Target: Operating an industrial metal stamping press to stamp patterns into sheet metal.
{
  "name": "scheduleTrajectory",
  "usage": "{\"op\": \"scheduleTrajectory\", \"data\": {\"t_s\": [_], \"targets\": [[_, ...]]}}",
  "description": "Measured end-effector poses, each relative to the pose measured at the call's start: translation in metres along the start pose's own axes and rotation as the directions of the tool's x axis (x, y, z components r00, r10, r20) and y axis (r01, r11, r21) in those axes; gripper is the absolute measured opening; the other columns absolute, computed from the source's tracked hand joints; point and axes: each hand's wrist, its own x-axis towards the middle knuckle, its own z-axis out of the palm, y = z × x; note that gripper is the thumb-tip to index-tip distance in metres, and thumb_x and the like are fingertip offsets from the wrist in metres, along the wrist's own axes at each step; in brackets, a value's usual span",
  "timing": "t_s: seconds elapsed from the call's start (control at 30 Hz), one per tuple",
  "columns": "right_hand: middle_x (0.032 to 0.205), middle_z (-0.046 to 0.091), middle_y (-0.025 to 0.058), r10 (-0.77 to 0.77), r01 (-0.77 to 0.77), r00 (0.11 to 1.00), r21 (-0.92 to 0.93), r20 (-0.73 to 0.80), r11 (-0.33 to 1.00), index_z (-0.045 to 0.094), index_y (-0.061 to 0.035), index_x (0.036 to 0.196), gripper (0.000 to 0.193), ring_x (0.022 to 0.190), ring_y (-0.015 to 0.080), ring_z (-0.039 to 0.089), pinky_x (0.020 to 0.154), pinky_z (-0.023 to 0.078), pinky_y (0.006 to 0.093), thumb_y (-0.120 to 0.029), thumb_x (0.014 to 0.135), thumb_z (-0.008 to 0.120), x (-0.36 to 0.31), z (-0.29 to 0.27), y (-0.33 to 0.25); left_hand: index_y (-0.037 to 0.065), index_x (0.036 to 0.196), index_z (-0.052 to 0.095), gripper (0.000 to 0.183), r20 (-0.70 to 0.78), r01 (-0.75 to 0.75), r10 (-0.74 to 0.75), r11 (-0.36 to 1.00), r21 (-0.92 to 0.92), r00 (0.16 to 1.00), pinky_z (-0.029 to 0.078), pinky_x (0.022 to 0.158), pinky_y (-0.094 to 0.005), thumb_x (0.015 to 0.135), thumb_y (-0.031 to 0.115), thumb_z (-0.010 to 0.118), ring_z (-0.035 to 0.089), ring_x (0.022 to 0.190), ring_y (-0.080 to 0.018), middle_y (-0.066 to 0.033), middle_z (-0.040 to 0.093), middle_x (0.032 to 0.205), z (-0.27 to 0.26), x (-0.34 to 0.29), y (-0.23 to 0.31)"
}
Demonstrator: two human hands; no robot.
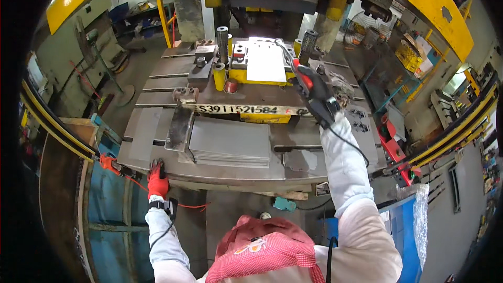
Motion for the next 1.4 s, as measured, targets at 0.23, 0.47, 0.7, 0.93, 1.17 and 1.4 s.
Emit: {"op": "scheduleTrajectory", "data": {"t_s": [0.23,0.47,0.7,0.93,1.17,1.4], "targets": [[0.08,0.058,0.0038,0.068,-0.058,0.993,0.106,-0.093,0.993,0.046,-0.0035,0.112,0.045,0.057,0.0078,0.049,0.049,0.039,0.021,-0.035,0.08,0.05,0.021,-0.011,0.001,0.008,0.129,0.034,0.056,-0.526,-0.077,-0.078,0.961,-0.266,0.847,0.02,0.103,-0.0396,0.078,0.014,0.056,0.027,0.125,-0.0294,-0.0144,0.032,0.133,-0.056,-0.021,0.12],[0.081,0.056,0.005,-0.118,0.123,0.99,0.06,-0.082,0.991,0.041,-0.0008,0.12,0.062,0.057,0.0083,0.048,0.049,0.039,0.0221,-0.042,0.075,0.052,-0.168,0.0,0.027,0.003,0.129,0.034,0.05,-0.275,-0.31,0.143,0.464,-0.83,0.951,0.029,0.097,-0.029,0.083,0.008,0.053,0.039,0.116,-0.0171,-0.0106,0.041,0.128,-0.058,-0.003,0.298],[0.085,0.056,0.0089,0.298,-0.18,0.922,0.406,-0.249,0.896,0.04,-0.0034,0.122,0.055,0.059,0.0116,0.052,0.047,0.04,0.0244,-0.03,0.077,0.056,-0.328,-0.015,0.148,0.013,0.121,0.046,0.039,-0.069,-0.005,0.343,-0.186,-0.983,0.937,0.039,0.084,-0.0287,0.085,0.024,0.054,0.05,0.099,-0.0113,-0.0025,0.052,0.113,0.024,0.095,0.408],[0.08,0.059,0.0088,0.37,-0.284,0.9,0.334,-0.23,0.899,0.043,-0.0081,0.12,0.039,0.048,0.0091,0.048,0.041,0.038,0.0224,-0.018,0.084,0.051,-0.327,-0.002,0.166,0.009,0.105,0.054,0.025,0.018,0.029,0.087,-0.121,-0.992,0.996,0.048,0.065,-0.0316,0.083,0.02,0.057,0.059,0.073,-0.0186,-0.0069,0.061,0.093,0.059,0.188,0.438],[0.081,0.057,0.0076,0.26,-0.106,0.883,0.374,-0.39,0.922,0.035,-0.0084,0.129,0.058,0.059,0.01,0.05,0.05,0.043,0.023,-0.017,0.076,0.054,-0.343,-0.031,0.165,0.0,0.108,0.054,0.037,-0.194,-0.253,0.292,0.178,-0.951,0.937,0.046,0.066,-0.026,0.075,0.012,0.064,0.057,0.082,-0.0123,-0.0049,0.061,0.095,-0.082,0.093,0.382],[0.094,0.058,0.0098,0.112,-0.105,0.993,-0.133,0.046,0.986,0.036,-0.0044,0.129,0.064,0.076,0.0131,0.054,0.07,0.044,0.0267,-0.014,0.069,0.055,-0.268,0.001,0.04,0.004,0.083,0.064,0.02,0.289,-0.319,0.54,0.765,-0.559,0.79,0.039,0.051,-0.0262,0.07,0.018,0.064,0.048,0.056,-0.0092,-0.0001,0.057,0.062,-0.157,0.095,0.315]]}}
